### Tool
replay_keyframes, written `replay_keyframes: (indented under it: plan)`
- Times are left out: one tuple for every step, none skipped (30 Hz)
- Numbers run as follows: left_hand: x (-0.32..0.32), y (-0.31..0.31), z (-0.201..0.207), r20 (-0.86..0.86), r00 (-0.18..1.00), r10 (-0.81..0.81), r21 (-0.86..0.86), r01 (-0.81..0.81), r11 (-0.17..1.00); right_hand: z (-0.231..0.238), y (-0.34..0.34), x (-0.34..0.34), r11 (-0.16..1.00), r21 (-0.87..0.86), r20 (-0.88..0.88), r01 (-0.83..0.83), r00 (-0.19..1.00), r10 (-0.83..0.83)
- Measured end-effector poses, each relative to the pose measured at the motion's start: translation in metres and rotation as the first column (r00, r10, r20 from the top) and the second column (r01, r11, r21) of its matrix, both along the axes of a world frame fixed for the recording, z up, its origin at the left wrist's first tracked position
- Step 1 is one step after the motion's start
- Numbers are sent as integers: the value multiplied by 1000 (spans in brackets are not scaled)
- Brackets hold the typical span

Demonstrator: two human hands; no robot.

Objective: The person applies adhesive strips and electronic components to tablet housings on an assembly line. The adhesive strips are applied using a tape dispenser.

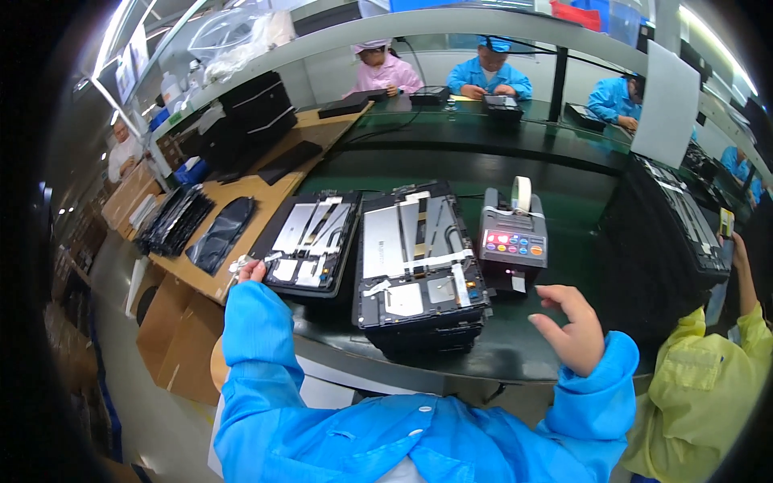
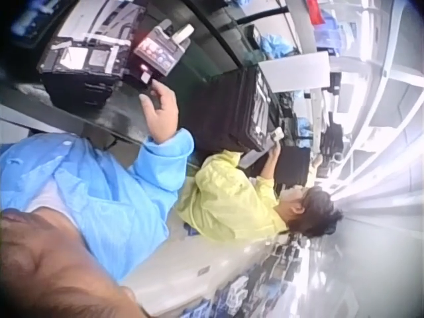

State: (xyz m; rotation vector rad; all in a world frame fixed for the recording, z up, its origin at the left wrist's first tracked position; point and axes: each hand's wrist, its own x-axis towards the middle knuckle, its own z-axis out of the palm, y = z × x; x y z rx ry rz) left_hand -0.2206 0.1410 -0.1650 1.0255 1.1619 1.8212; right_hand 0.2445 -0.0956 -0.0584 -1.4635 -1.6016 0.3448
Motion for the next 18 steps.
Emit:
replay_keyframes:
  plan:
    - [9, -2, -4, 32, 999, -35, 2, 35, 999, -1, -2, -1, 1000, -27, -18, 12, 1000, -13]
    - [-6, 12, -23, 10, 998, -66, 25, 66, 998, -4, 0, -1, 999, -48, -42, 0, 999, -2]
    - [-12, 15, -30, 37, 997, -62, 46, 60, 997, -9, 3, 0, 997, -70, -66, -13, 998, 8]
    - [-13, 21, -37, 65, 996, -64, 67, 59, 996, -12, 7, 0, 996, -87, -87, 9, 996, -17]
    - [-15, 21, -36, -32, 998, -52, 74, 54, 996, -16, 11, -1, 994, -105, -109, 29, 993, -41]
    - [0, 13, -20, -119, 992, 35, 32, -31, 999, -20, 15, -4, 988, -124, -214, 92, 970, -117]
    - [-3, 18, -25, -137, 988, 64, 110, -49, 993, -26, 20, -3, 982, -146, -293, 121, 943, -160]
    - [-7, 22, -29, -264, 954, 140, 104, -116, 988, -37, 24, 0, 972, -187, -374, 142, 905, -204]
    - [-6, 21, -25, -385, 898, 212, 107, -184, 977, -49, 30, 3, 961, -228, -448, 158, 859, -248]
    - [3, 13, -12, -385, 902, 196, 99, -171, 980, -58, 34, 2, 943, -288, -519, 169, 799, -302]
    - [18, 0, 7, -497, 809, 313, 133, -286, 949, -65, 36, -2, 922, -348, -584, 171, 730, -355]
    - [30, -13, 23, -593, 687, 421, 184, -393, 901, -70, 38, -7, 892, -422, -593, 159, 696, -405]
    - [40, -21, 32, -594, 688, 416, 180, -390, 903, -79, 42, -12, 887, -447, -654, 118, 633, -414]
    - [50, -28, 40, -462, 820, 338, 115, -323, 939, -84, 47, -14, 888, -453, -734, 79, 532, -422]
    - [58, -36, 46, -311, 916, 254, 63, -247, 967, -89, 52, -18, 891, -453, -801, 34, 423, -424]
    - [66, -43, 52, -295, 936, 193, 88, -174, 981, -88, 55, -22, 889, -457, -800, 33, 421, -428]
    - [75, -51, 58, -297, 935, 192, 85, -174, 981, -86, 59, -26, 905, -423, -847, 45, 336, -413]
    - [85, -62, 67, -327, 938, 119, 123, -83, 989, -84, 62, -28, 920, -389, -887, 55, 248, -390]
